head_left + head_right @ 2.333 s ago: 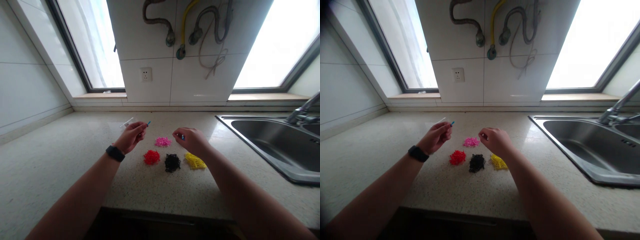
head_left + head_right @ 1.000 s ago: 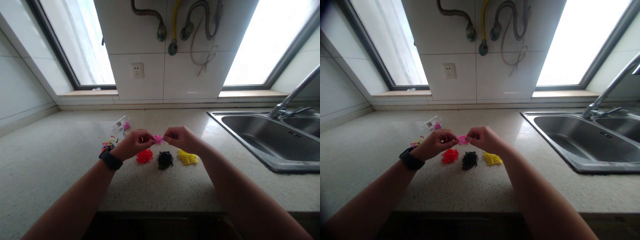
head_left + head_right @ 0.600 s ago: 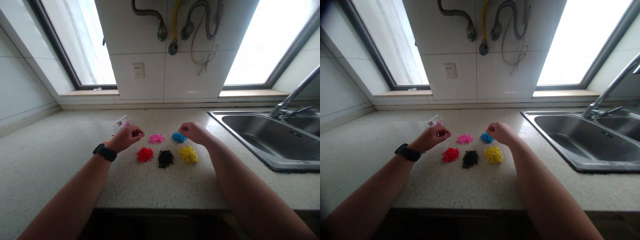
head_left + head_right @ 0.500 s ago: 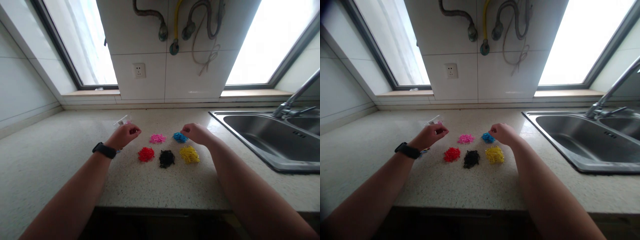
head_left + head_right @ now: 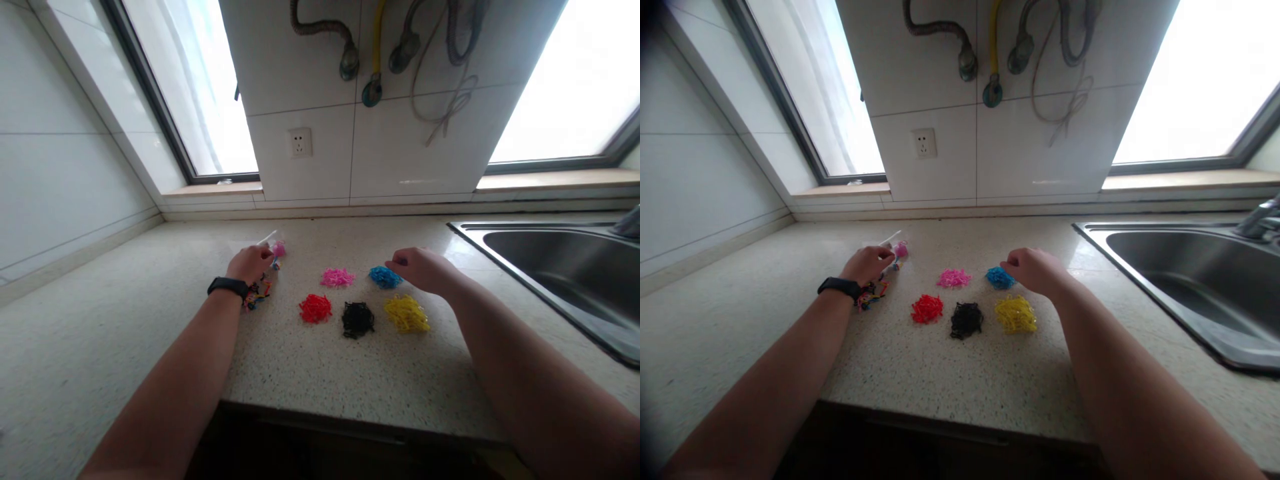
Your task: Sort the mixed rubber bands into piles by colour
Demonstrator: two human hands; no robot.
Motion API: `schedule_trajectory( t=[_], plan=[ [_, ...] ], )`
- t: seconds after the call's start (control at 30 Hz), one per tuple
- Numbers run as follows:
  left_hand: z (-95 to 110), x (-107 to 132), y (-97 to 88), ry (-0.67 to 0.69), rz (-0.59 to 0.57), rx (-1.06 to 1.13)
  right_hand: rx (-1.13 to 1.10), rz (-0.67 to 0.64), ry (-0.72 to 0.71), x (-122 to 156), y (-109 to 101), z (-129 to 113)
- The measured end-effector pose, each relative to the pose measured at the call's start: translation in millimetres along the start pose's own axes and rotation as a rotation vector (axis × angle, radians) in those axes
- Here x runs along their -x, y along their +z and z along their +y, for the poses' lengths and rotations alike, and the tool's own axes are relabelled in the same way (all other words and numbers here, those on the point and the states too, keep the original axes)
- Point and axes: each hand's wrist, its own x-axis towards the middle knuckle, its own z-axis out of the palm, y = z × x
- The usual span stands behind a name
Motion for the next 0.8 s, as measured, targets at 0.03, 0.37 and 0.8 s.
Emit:
schedule_trajectory(
  t=[0.03, 0.37, 0.8],
  plan=[
    [0, -1, 1.8, -0.013, -0.015, -0.015, 0.002, 0.002, 0.003, 0, 0, 0],
    [5, -7, 7.4, -0.07, -0.065, -0.08, -0.006, 0.016, -0.009, -1, 0, -4],
    [13, -4, 9.4, -0.018, 0.046, 0.13, -0.039, 0.052, -0.034, 0, -1, -9]
  ],
)
